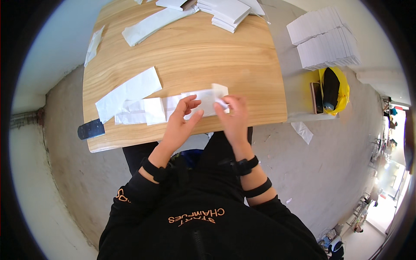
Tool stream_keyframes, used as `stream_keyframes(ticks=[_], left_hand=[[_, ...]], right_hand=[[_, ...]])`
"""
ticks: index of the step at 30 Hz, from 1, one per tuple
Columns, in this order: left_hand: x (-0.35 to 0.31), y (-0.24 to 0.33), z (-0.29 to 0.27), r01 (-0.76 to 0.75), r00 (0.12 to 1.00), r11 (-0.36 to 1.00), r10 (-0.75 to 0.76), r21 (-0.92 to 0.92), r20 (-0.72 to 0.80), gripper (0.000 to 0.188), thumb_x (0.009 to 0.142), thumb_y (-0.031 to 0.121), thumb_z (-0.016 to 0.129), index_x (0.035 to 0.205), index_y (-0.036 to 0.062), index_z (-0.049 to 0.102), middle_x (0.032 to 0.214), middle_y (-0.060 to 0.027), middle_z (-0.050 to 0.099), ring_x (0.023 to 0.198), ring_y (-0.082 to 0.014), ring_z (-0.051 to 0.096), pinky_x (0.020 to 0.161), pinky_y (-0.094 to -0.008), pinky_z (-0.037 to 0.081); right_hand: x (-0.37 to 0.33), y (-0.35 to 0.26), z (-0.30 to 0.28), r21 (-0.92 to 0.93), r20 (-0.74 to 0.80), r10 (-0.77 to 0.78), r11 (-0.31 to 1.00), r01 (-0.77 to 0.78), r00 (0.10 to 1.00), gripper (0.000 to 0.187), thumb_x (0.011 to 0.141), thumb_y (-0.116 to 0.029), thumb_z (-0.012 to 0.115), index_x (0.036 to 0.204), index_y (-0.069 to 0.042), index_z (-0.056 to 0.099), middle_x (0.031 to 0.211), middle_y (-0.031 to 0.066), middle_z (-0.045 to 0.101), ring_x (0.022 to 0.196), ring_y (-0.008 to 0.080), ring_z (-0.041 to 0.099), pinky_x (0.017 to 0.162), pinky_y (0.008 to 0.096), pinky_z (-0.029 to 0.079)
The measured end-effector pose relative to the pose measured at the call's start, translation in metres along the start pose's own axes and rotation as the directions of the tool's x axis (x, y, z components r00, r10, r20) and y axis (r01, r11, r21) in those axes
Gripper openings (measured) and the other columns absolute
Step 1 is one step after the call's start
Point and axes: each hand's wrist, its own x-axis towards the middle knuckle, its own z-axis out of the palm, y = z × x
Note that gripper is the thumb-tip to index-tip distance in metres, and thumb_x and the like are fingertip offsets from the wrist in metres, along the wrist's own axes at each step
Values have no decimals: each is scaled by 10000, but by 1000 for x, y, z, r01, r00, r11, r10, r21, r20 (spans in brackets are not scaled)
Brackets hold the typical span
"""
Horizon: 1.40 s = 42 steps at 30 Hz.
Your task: Folding strips of white paper on a wooden table.
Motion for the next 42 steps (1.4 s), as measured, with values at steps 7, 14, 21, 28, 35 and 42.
stream_keyframes(ticks=[7, 14, 21, 28, 35, 42], left_hand=[[-2, 9, -10, 93, 994, 986, -82, -139, 78, 531, 972, 285, 536, 1420, 35, 398, 1306, -120, 529, 1220, -188, 474, 1054, -337, 336], [-2, -14, -22, 218, 976, 966, -215, -137, 36, 537, 932, 312, 620, 1340, -11, 490, 1303, -103, 523, 1203, -176, 485, 1029, -319, 370], [3, -16, -26, 254, 967, 957, -250, -141, 46, 538, 940, 338, 606, 1337, -8, 499, 1283, -102, 557, 1199, -166, 482, 1026, -300, 355], [4, -18, -29, 271, 962, 947, -271, -173, 25, 509, 944, 331, 604, 1309, -15, 528, 1287, -97, 555, 1180, -158, 492, 1014, -299, 367], [-4, -11, -18, 69, 978, 875, 36, 478, -207, 550, 857, 250, 674, 1317, -5, 512, 1381, -148, 475, 1215, -252, 496, 1016, -366, 393], [4, -16, 21, -316, 930, 341, 297, 885, 218, 890, 810, 431, 678, 1467, -4, 264, 1541, -187, 240, 1450, -332, 182, 1158, -472, 189]], right_hand=[[-9, 7, 40, -114, 73, -196, 972, 204, 978, 185, 692, -90, 769, 826, -65, 644, 917, 84, 579, 854, 297, 584, 683, 387, 471], [-3, 7, 27, -91, 227, -335, 927, 362, 914, 223, 740, -87, 726, 951, -73, 655, 930, 83, 555, 869, 267, 567, 734, 378, 466], [14, 45, -2, -82, 150, -2, 997, 15, 989, 209, 828, -72, 659, 1036, -96, 662, 903, 87, 536, 766, 199, 567, 699, 320, 476], [20, 55, 0, -154, 217, 41, 988, -8, 975, 276, 810, -73, 665, 1079, -135, 674, 875, 69, 519, 737, 187, 574, 676, 315, 481], [20, 56, -2, -193, 225, 62, 981, -18, 972, 291, 784, -108, 691, 1073, -144, 679, 854, 59, 522, 740, 192, 578, 683, 326, 486], [20, 55, -1, -207, 225, 66, 978, -18, 972, 305, 779, -92, 698, 1080, -138, 679, 862, 68, 527, 739, 197, 580, 689, 313, 492]])
